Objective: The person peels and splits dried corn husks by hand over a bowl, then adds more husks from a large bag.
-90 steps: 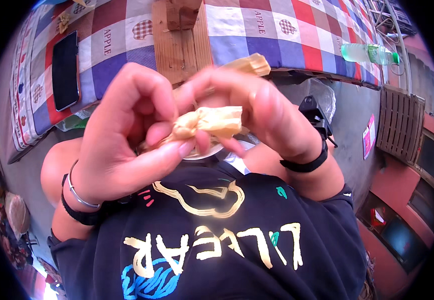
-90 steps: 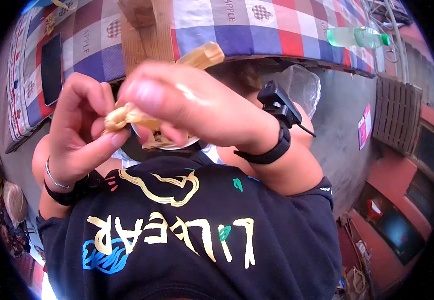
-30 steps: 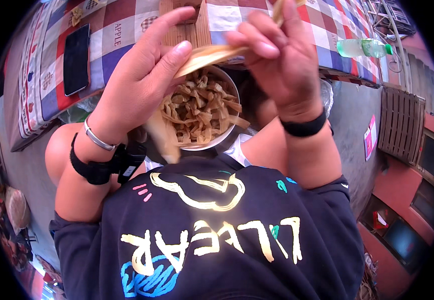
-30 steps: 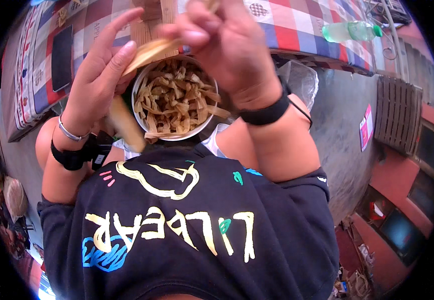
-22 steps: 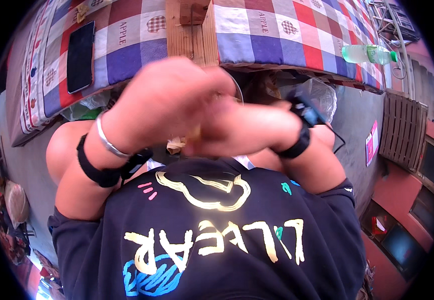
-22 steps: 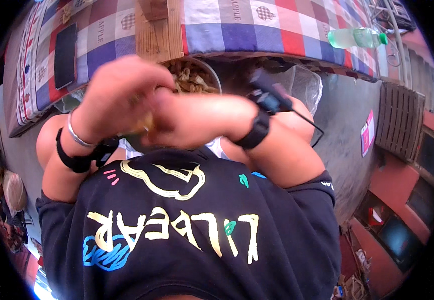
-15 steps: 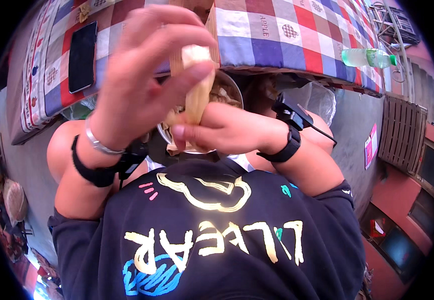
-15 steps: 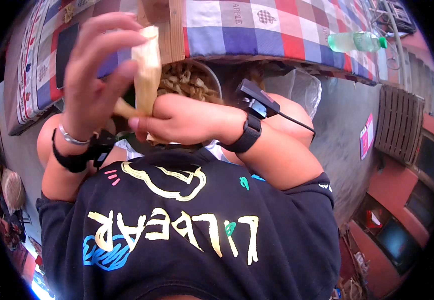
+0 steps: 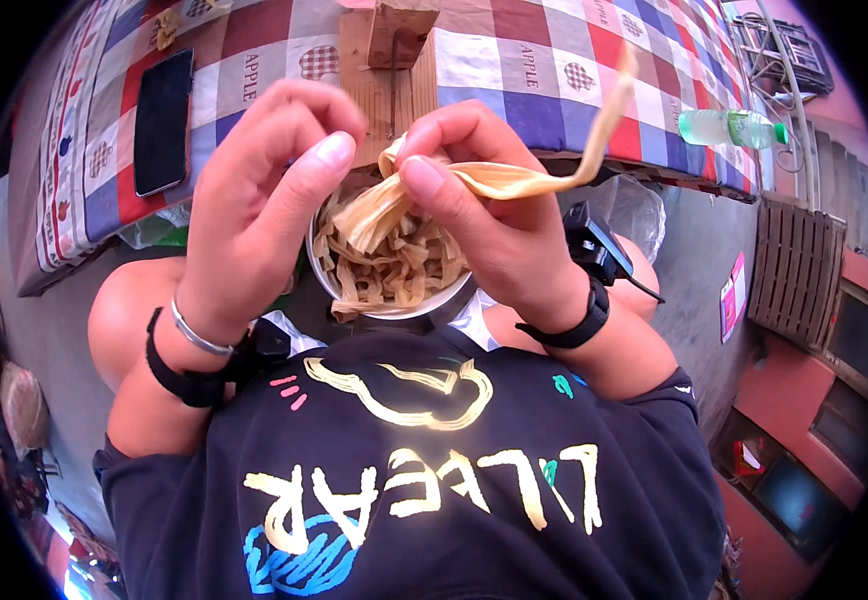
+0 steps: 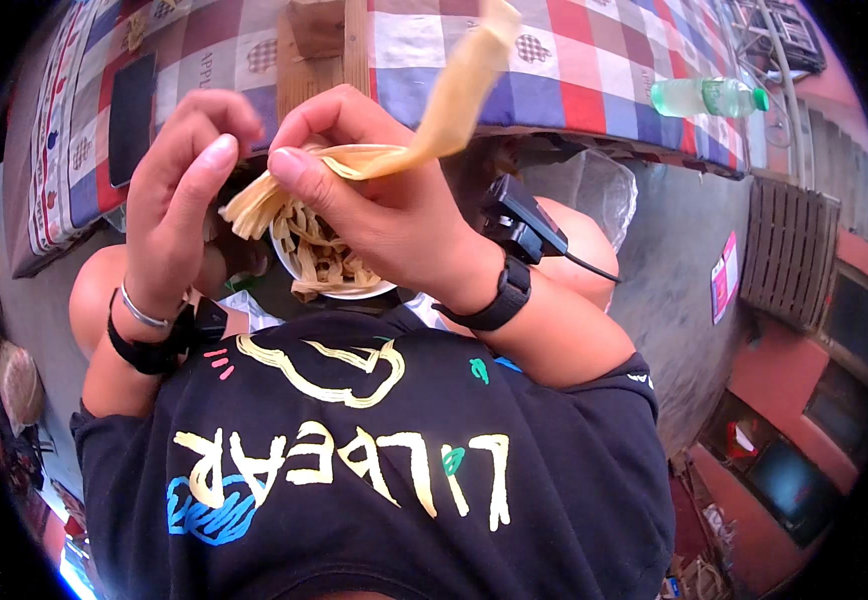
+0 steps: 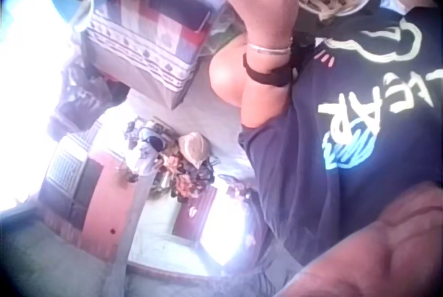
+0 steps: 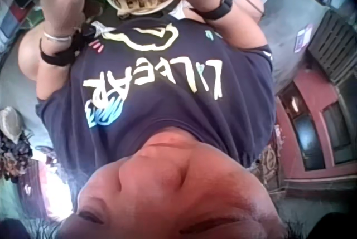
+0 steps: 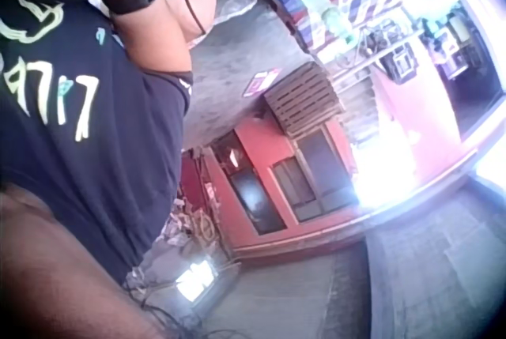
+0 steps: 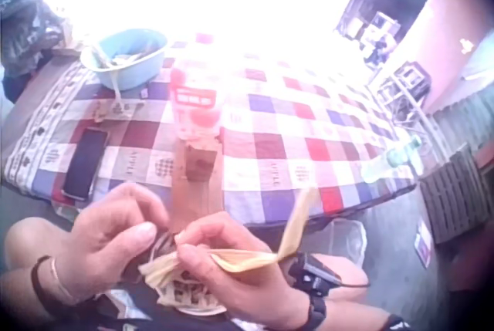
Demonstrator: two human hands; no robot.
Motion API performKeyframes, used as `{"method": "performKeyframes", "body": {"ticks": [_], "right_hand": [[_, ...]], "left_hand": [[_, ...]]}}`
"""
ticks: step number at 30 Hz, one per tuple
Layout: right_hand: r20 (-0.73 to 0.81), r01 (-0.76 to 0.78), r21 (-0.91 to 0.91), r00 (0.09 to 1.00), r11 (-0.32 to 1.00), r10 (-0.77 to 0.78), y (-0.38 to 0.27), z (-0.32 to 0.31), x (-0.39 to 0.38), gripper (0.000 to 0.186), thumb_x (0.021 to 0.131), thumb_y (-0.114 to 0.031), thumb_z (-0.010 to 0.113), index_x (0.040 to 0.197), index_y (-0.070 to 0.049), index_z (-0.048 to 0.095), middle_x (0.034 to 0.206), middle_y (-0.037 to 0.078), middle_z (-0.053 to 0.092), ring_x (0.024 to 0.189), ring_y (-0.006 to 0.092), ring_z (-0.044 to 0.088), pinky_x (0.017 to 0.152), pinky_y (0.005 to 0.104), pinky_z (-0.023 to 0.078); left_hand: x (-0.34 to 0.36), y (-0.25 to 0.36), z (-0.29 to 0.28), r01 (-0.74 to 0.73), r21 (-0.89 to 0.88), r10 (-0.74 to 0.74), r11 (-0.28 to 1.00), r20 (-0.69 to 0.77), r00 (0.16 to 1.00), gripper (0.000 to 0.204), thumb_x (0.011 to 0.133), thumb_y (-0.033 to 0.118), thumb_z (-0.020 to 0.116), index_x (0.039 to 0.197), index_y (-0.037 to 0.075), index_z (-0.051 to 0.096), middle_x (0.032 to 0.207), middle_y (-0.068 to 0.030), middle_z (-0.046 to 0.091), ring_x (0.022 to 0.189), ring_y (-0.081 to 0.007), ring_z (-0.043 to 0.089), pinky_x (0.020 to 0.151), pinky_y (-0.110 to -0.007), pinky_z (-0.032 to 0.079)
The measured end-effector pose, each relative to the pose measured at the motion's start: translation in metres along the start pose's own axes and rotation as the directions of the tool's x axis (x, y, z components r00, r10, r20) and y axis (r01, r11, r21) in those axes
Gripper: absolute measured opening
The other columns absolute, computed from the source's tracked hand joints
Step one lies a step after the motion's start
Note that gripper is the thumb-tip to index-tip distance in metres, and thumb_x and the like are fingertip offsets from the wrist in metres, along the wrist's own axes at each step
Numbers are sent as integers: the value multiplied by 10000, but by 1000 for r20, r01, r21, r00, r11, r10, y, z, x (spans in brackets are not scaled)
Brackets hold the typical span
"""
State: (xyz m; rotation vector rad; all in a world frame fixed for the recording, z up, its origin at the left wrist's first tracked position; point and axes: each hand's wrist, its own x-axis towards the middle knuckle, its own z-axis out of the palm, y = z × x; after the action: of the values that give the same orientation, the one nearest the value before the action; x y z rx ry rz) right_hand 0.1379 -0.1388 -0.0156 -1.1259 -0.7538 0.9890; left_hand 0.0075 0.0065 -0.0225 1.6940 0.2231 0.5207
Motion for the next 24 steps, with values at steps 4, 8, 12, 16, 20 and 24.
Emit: {"method": "performKeyframes", "body": {"ticks": [4,8,12,16,20,24], "right_hand": [[84,-39,49,996,998,35,-2,2,-2,152,917,-100,623,1008,-18,533,944,22,594,871,65,589,751,196,470],[110,-31,26,994,999,28,1,3,-7,178,884,-79,665,1007,-27,548,937,23,601,868,69,593,740,201,477],[75,112,-239,993,965,-96,7,3,-10,201,844,-54,704,972,-38,551,906,23,609,823,68,597,706,209,487],[26,162,-520,984,839,-174,10,3,-10,222,826,-45,712,935,-35,518,841,25,624,770,64,600,686,215,488],[-139,39,-652,976,757,-169,12,6,-10,291,829,-162,724,865,-41,462,653,67,543,587,143,544,547,269,451],[-162,28,-676,969,737,-185,12,8,-13,376,808,-186,746,916,-45,415,661,69,506,551,156,507,510,286,434]], "left_hand": [[-5,-7,10,135,-362,-84,922,155,984,165,856,49,593,924,41,443,1071,-82,514,1018,-122,469,948,-264,363],[-3,-6,-1,272,-399,-172,876,268,948,185,829,30,586,942,43,440,999,-53,512,937,-83,485,843,-229,403],[-1,-4,1,393,-424,-322,816,231,918,175,826,65,586,929,39,447,874,-3,507,791,-34,485,697,-186,410],[5,9,9,404,-362,-391,840,112,914,168,812,77,563,910,37,432,821,-23,500,771,-72,486,691,-201,405],[-8,18,19,-29,174,20,984,53,998,189,859,58,589,988,4,463,832,-30,517,756,-104,518,686,-219,414],[-14,14,24,-272,227,270,935,41,962,224,844,18,582,1042,-23,487,898,-83,558,730,-160,502,716,-262,422]]}}
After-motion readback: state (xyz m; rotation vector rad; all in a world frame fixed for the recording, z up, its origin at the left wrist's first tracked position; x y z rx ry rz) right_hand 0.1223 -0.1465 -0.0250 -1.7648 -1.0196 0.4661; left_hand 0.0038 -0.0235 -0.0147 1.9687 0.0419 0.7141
